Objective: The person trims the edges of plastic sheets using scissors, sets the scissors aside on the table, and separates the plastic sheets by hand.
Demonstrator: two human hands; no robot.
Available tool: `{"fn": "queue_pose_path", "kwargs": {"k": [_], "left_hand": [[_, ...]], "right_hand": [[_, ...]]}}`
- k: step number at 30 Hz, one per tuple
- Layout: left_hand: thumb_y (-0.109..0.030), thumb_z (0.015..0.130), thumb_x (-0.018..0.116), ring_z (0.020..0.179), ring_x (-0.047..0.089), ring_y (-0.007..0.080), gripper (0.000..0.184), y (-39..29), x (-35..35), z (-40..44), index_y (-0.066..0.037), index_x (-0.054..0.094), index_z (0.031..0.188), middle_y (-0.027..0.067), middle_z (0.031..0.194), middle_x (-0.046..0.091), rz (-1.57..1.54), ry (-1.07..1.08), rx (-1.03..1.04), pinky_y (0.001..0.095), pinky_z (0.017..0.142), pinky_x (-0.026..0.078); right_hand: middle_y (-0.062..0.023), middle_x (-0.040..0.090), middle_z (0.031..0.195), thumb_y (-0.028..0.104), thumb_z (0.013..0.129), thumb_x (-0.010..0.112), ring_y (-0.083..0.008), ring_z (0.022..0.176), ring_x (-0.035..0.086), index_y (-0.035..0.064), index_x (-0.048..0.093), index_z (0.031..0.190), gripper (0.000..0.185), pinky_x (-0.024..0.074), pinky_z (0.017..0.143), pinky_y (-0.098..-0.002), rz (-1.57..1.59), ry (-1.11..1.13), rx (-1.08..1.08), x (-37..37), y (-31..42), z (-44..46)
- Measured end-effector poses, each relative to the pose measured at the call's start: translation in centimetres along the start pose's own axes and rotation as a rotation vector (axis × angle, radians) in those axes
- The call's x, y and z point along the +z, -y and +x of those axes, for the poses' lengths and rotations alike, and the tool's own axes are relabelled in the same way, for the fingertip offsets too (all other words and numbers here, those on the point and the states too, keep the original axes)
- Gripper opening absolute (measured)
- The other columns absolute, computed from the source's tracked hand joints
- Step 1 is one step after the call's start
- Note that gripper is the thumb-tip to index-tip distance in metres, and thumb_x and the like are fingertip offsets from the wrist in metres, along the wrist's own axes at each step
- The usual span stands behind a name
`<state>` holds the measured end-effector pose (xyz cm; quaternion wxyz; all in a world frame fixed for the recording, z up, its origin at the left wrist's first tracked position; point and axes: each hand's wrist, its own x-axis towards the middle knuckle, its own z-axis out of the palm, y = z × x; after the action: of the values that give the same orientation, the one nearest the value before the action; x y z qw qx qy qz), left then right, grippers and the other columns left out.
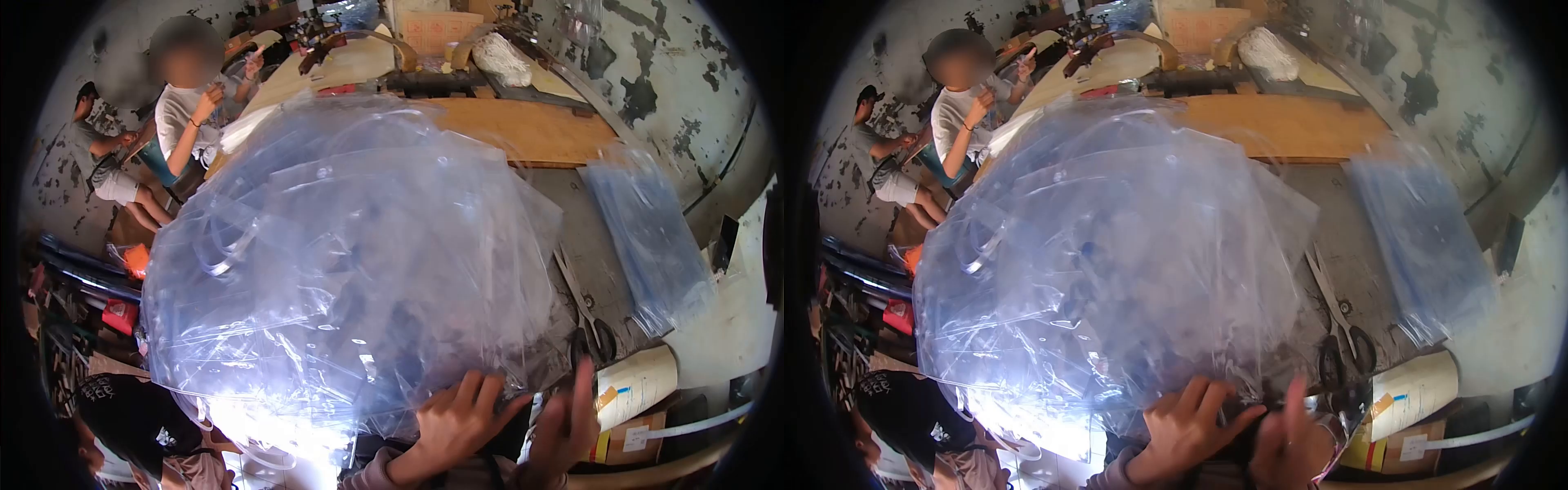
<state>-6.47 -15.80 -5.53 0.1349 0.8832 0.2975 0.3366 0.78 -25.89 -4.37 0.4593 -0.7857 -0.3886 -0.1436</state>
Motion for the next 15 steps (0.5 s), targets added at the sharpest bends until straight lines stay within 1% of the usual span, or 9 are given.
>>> {"fn": "queue_pose_path", "kwargs": {"k": [2, 4, 5, 7, 9, 11, 12, 13, 15], "left_hand": [[-0.045, 0.068, 0.075, 0.041, 0.049, 0.0147, 0.036, -0.4, -0.2, 0.0, -0.014, 0.058, 0.075, -0.0024, 0.065, 0.052, 0.024, 0.018, -0.024, 0.0277, 0.037, 0.037], [-0.044, 0.074, 0.070, 0.044, 0.051, 0.0144, 0.032, 0.1, 0.7, -0.5, -0.015, 0.058, 0.077, -0.0023, 0.067, 0.051, -0.033, -0.006, -0.018, 0.0269, 0.039, 0.039], [-0.043, 0.077, 0.067, 0.048, 0.053, 0.0141, 0.029, 0.2, 0.7, -0.6, -0.016, 0.057, 0.080, -0.0025, 0.068, 0.051, -0.063, 0.002, -0.026, 0.0265, 0.041, 0.041], [-0.042, 0.080, 0.064, 0.051, 0.056, 0.0137, 0.027, 0.4, 0.3, -0.4, -0.016, 0.057, 0.082, -0.0027, 0.070, 0.050, -0.091, 0.001, -0.025, 0.0260, 0.044, 0.042], [-0.040, 0.079, 0.065, 0.050, 0.055, 0.0137, 0.025, 0.4, 0.1, -0.7, -0.016, 0.056, 0.081, -0.0024, 0.068, 0.048, -0.057, 0.019, -0.007, 0.0258, 0.043, 0.042], [-0.037, 0.078, 0.066, 0.050, 0.055, 0.0134, 0.024, 0.4, 0.2, -0.4, -0.016, 0.055, 0.079, -0.0019, 0.067, 0.047, -0.048, -0.020, 0.030, 0.0255, 0.043, 0.042], [-0.037, 0.078, 0.066, 0.049, 0.054, 0.0133, 0.024, 0.2, 0.1, -0.3, -0.016, 0.055, 0.078, -0.0019, 0.067, 0.047, -0.004, 0.012, 0.026, 0.0254, 0.043, 0.042], [-0.037, 0.079, 0.066, 0.048, 0.054, 0.0133, 0.025, 0.0, 0.0, -0.2, -0.016, 0.054, 0.077, -0.0019, 0.067, 0.047, 0.037, 0.047, 0.022, 0.0252, 0.042, 0.041], [-0.040, 0.078, 0.067, 0.047, 0.053, 0.0136, 0.027, -0.2, 0.2, -0.2, -0.015, 0.055, 0.077, -0.0020, 0.067, 0.048, 0.032, 0.043, 0.030, 0.0253, 0.041, 0.041]], "right_hand": [[-0.0085, 0.056, 0.066, 0.003, 0.079, 0.060, -0.0235, 0.050, 0.051, -0.0008, 0.057, 0.116, 0.038, 0.0434, 0.050, -0.0316, 0.262, 0.172, -0.354, -0.9, 1.0, 0.5], [-0.0108, 0.059, 0.065, -0.002, 0.073, 0.065, -0.0262, 0.052, 0.058, -0.0030, 0.052, 0.123, 0.051, 0.0439, 0.048, -0.0324, 0.368, 0.436, -0.537, 0.8, 2.3, 3.2], [-0.0108, 0.059, 0.065, -0.002, 0.073, 0.065, -0.0262, 0.052, 0.058, -0.0030, 0.052, 0.123, 0.051, 0.0439, 0.048, -0.0324, 0.361, 0.424, -0.536, 1.0, 2.2, 3.1], [-0.0118, 0.060, 0.068, 0.000, 0.075, 0.064, -0.0248, 0.052, 0.058, -0.0044, 0.055, 0.118, 0.045, 0.0433, 0.047, -0.0307, 0.333, 0.441, -0.393, 1.6, 2.0, 3.3], [-0.0125, 0.060, 0.067, 0.002, 0.077, 0.063, -0.0230, 0.049, 0.055, -0.0060, 0.056, 0.118, 0.043, 0.0409, 0.045, -0.0302, 0.303, 0.311, -0.405, 1.7, 2.2, 3.4], [-0.0149, 0.060, 0.067, 0.005, 0.080, 0.058, -0.0221, 0.047, 0.053, -0.0072, 0.055, 0.120, 0.042, 0.0396, 0.046, -0.0308, 0.243, 0.383, -0.164, 1.2, 1.3, 3.1], [-0.0131, 0.060, 0.065, 0.007, 0.083, 0.055, -0.0161, 0.047, 0.050, -0.0056, 0.055, 0.121, 0.040, 0.0377, 0.046, -0.0284, 0.234, 0.294, -0.077, 1.6, 1.1, 3.1], [-0.0131, 0.060, 0.065, 0.007, 0.083, 0.055, -0.0161, 0.047, 0.050, -0.0056, 0.055, 0.121, 0.040, 0.0377, 0.046, -0.0284, 0.233, 0.294, -0.077, 1.5, 0.7, 3.0], [-0.0180, 0.067, 0.085, 0.004, 0.082, 0.057, -0.0205, 0.052, 0.059, 0.0008, 0.060, 0.118, 0.036, 0.0448, 0.051, -0.0300, 0.192, 0.286, 0.155, 0.6, -0.7, 2.7]]}}
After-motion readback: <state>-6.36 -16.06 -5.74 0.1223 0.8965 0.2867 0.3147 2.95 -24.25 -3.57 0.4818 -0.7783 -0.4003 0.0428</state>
